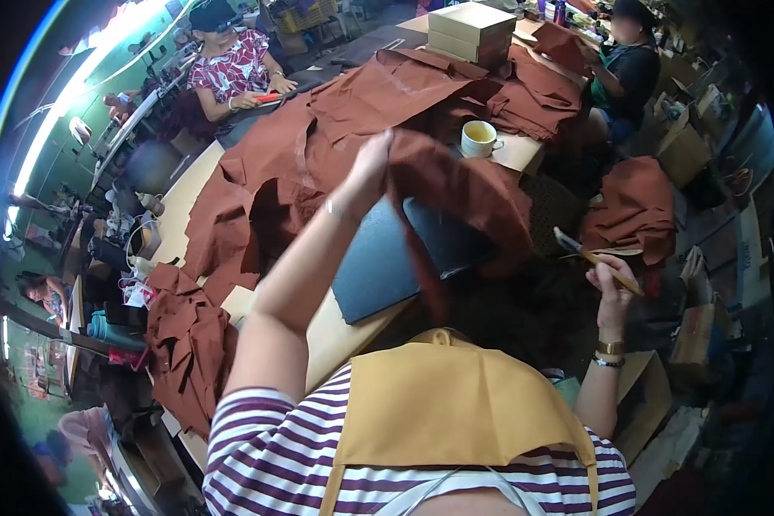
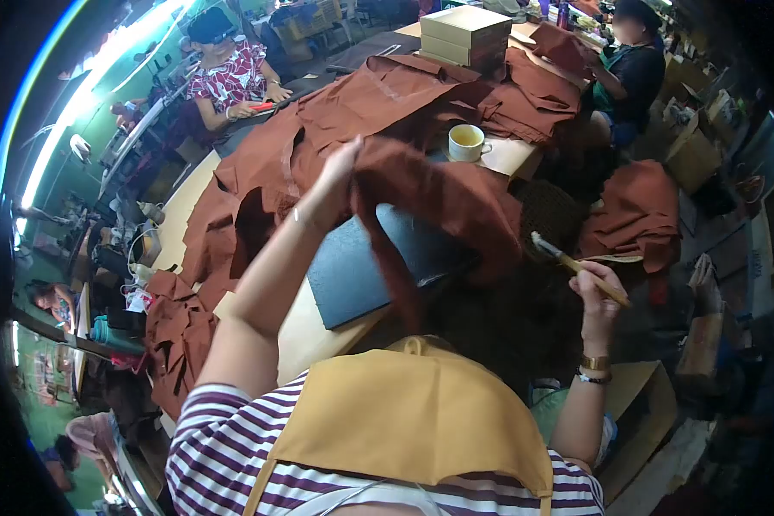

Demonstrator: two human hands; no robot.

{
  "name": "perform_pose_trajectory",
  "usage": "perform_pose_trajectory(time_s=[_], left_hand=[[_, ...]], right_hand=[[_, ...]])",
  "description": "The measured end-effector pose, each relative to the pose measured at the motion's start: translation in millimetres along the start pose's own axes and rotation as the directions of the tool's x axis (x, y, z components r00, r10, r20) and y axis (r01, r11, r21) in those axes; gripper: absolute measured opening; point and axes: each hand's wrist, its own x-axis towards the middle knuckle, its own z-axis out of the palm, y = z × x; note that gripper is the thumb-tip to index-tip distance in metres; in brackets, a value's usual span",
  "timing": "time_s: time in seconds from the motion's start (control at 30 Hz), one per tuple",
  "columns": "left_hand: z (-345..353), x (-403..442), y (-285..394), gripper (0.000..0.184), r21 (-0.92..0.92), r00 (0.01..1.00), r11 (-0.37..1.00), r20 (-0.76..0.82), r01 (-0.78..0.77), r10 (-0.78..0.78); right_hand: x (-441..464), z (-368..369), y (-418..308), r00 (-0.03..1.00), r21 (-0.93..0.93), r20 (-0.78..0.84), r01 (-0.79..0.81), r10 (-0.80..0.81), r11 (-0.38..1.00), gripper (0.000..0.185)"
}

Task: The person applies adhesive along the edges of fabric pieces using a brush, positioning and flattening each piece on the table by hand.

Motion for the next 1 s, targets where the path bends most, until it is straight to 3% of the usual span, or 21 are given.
perform_pose_trajectory(time_s=[0.03, 0.07, 0.1, 0.13, 0.17, 0.2, 0.27, 0.33, 0.37, 0.43, 0.5, 0.53, 0.57, 0.63, 0.67, 0.7, 0.77, 0.9, 0.93, 0.97, 1.0], left_hand=[[37.7, -16.6, 44.8, 0.038, -0.066, 0.999, 0.997, 0.027, 0.039, -0.037], [40.8, 13.1, 66.8, 0.038, 0.284, 0.99, 0.959, -0.132, -0.005, 0.044], [34.3, 69.8, 73.6, 0.036, -0.035, 0.988, 0.989, -0.064, -0.146, 0.144], [32.6, 91.6, 101.5, 0.036, 0.061, 0.931, 0.937, -0.108, -0.343, 0.348], [25.7, 121.5, 135.8, 0.038, 0.084, 0.842, 0.853, -0.134, -0.515, 0.522], [44.4, 85.9, 172.0, 0.043, 0.189, 0.736, 0.779, -0.257, -0.597, 0.626], [32.6, 73.3, 224.9, 0.029, 0.035, 0.577, 0.592, -0.179, -0.805, 0.797], [17.3, 69.9, 236.7, 0.029, -0.024, 0.388, 0.408, -0.369, -0.913, 0.845], [11.8, 69.1, 233.8, 0.031, 0.022, 0.267, 0.338, -0.564, -0.941, 0.781], [-11.9, 75.1, 198.2, 0.035, 0.082, 0.138, 0.209, -0.519, -0.974, 0.844], [-17.3, 65.7, 143.7, 0.035, 0.244, 0.211, 0.512, -0.706, -0.824, 0.676], [-36.7, 76.0, 113.8, 0.029, 0.332, 0.178, 0.565, -0.726, -0.755, 0.665], [-73.0, 107.9, 76.4, 0.026, 0.451, 0.054, 0.607, -0.773, -0.655, 0.632], [-83.0, 110.5, 19.9, 0.024, 0.292, 0.155, 0.844, -0.905, -0.449, 0.396], [-115.8, 131.7, -15.3, 0.024, 0.273, 0.173, 0.882, -0.917, -0.385, 0.359], [-90.3, 103.9, -21.0, 0.024, 0.129, 0.221, 0.896, -0.945, -0.425, 0.241], [-108.9, 115.3, -50.3, 0.025, -0.006, 0.107, 0.919, -0.994, -0.394, 0.039], [-105.2, 87.3, -35.3, 0.04, -0.272, 0.378, 0.868, -0.919, -0.416, -0.107], [-114.0, 86.1, -30.7, 0.048, -0.42, 0.557, 0.78, -0.823, -0.464, -0.112], [-151.5, 102.0, -35.8, 0.046, -0.541, 0.778, 0.759, -0.624, -0.363, -0.072], [-149.9, 99.7, -20.0, 0.043, -0.5, 0.805, 0.807, -0.591, -0.313, -0.055]], right_hand=[[1.9, -7.0, 0.6, 0.997, 0.056, -0.056, -0.047, 0.05, 0.997, 0.017], [5.3, -15.3, 7.7, 0.995, 0.125, -0.073, -0.059, 0.068, 0.99, 0.019], [6.5, -19.6, 10.6, 0.994, 0.123, -0.086, -0.062, 0.072, 0.991, 0.019], [7.5, -23.2, 12.9, 0.992, 0.12, -0.101, -0.062, 0.075, 0.991, 0.019], [8.6, -27.1, 15.1, 0.99, 0.116, -0.117, -0.063, 0.077, 0.991, 0.019], [8.9, -30.7, 17.5, 0.99, 0.113, -0.113, -0.067, 0.08, 0.991, 0.019], [9.4, -35.4, 19.9, 0.99, 0.089, -0.116, -0.066, 0.076, 0.994, 0.019], [7.3, -38.3, 22.9, 0.989, 0.063, -0.121, -0.073, 0.08, 0.995, 0.019], [8.1, -38.6, 23.2, 0.989, 0.049, -0.123, -0.075, 0.08, 0.996, 0.019], [10.5, -38.7, 25.0, 0.99, 0.039, -0.114, -0.08, 0.084, 0.996, 0.02], [14.8, -38.0, 27.8, 0.991, 0.043, -0.09, -0.09, 0.094, 0.995, 0.019], [16.7, -36.0, 28.1, 0.992, 0.021, -0.077, -0.097, 0.098, 0.995, 0.019], [19.9, -33.4, 27.8, 0.993, -0.003, -0.061, -0.102, 0.102, 0.995, 0.019], [26.8, -26.3, 28.0, 0.994, -0.021, -0.026, -0.107, 0.107, 0.994, 0.018], [29.6, -21.5, 28.6, 0.994, -0.016, -0.007, -0.109, 0.109, 0.994, 0.017], [31.8, -16.5, 29.3, 0.994, -0.01, 0.01, -0.112, 0.112, 0.994, 0.017], [36.8, -7.6, 32.3, 0.992, 0.0, 0.048, -0.118, 0.118, 0.993, 0.017], [41.2, 9.7, 32.1, 0.984, -0.015, 0.126, -0.122, 0.123, 0.992, 0.016], [42.9, 11.8, 34.2, 0.981, -0.017, 0.148, -0.127, 0.128, 0.992, 0.016], [44.9, 13.8, 37.1, 0.977, -0.017, 0.167, -0.131, 0.132, 0.991, 0.016], [45.9, 15.3, 39.0, 0.974, -0.019, 0.183, -0.135, 0.136, 0.991, 0.016]])
